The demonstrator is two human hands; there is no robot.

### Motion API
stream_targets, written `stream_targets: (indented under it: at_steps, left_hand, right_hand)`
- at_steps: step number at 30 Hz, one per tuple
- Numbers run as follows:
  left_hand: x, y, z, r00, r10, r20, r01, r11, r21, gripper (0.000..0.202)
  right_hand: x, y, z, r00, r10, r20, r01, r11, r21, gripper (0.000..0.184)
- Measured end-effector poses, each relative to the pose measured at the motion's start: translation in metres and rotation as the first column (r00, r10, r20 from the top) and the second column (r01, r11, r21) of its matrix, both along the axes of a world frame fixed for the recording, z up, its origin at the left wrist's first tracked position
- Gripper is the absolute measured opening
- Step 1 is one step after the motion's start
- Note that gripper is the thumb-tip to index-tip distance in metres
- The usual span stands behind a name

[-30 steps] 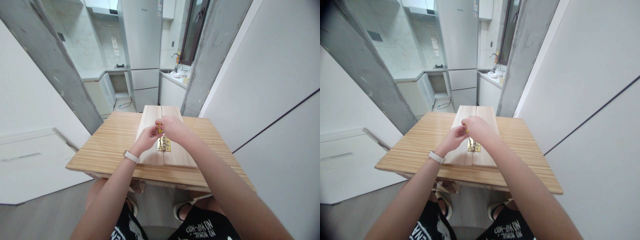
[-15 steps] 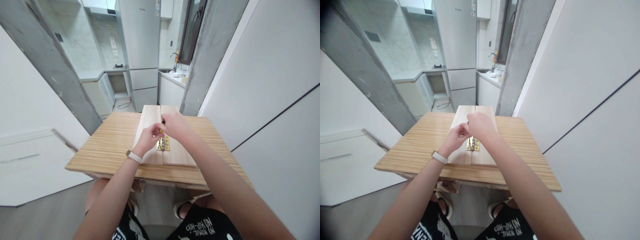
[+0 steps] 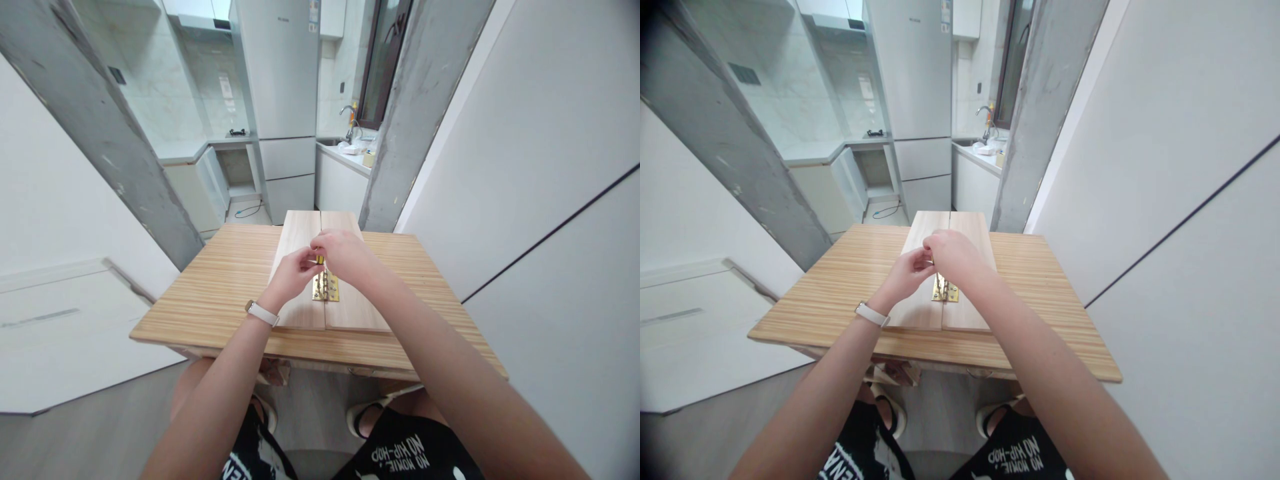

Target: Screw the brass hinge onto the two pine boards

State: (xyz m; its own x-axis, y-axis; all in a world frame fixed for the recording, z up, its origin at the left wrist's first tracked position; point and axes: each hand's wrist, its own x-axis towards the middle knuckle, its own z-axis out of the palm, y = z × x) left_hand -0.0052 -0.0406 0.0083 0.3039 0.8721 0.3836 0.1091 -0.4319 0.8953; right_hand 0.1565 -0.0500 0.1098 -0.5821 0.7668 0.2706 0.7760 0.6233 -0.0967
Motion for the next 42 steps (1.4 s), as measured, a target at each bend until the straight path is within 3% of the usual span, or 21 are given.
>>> stream_targets:
  at_steps: [8,12,17,22,28,33,38,42]
  left_hand:
    - [-0.005,0.003,-0.003,0.987,-0.137,0.082,0.141,0.989,-0.048,0.021]
    - [-0.01,0.002,-0.003,0.987,-0.157,0.04,0.159,0.986,-0.043,0.017]
    - [-0.006,-0.003,-0.002,0.996,0.053,-0.065,-0.049,0.997,0.065,0.012]
    - [0.005,-0.005,-0.004,0.992,0.125,-0.024,-0.124,0.991,0.058,0.013]
    - [0.004,-0.002,-0.004,0.989,0.146,-0.018,-0.145,0.988,0.054,0.018]
    - [-0.005,0.0,-0.002,0.999,-0.024,0.028,0.025,1.0,-0.017,0.023]
    - [-0.01,0.003,-0.003,0.986,-0.132,0.101,0.137,0.99,-0.039,0.03]
    - [-0.009,0.003,-0.005,0.992,-0.098,0.079,0.099,0.995,-0.005,0.028]
  right_hand:
    - [-0.001,-0.003,-0.004,0.989,0.111,-0.093,-0.113,0.993,-0.014,0.024]
    - [0.002,-0.01,-0.002,0.984,0.107,-0.143,-0.116,0.992,-0.053,0.034]
    - [-0.002,-0.019,0.008,0.986,-0.087,-0.142,0.088,0.996,-0.001,0.04]
    - [-0.01,-0.018,0.007,0.959,-0.284,0.012,0.282,0.957,0.071,0.032]
    - [-0.013,-0.012,0.001,0.982,-0.166,0.086,0.161,0.985,0.065,0.026]
    - [-0.01,-0.007,0.004,0.995,-0.054,0.083,0.054,0.999,0.007,0.021]
    - [-0.005,-0.005,0.003,0.999,0.046,-0.007,-0.046,0.998,-0.049,0.02]
    - [0.0,-0.005,0.001,0.994,0.057,-0.096,-0.068,0.991,-0.117,0.022]
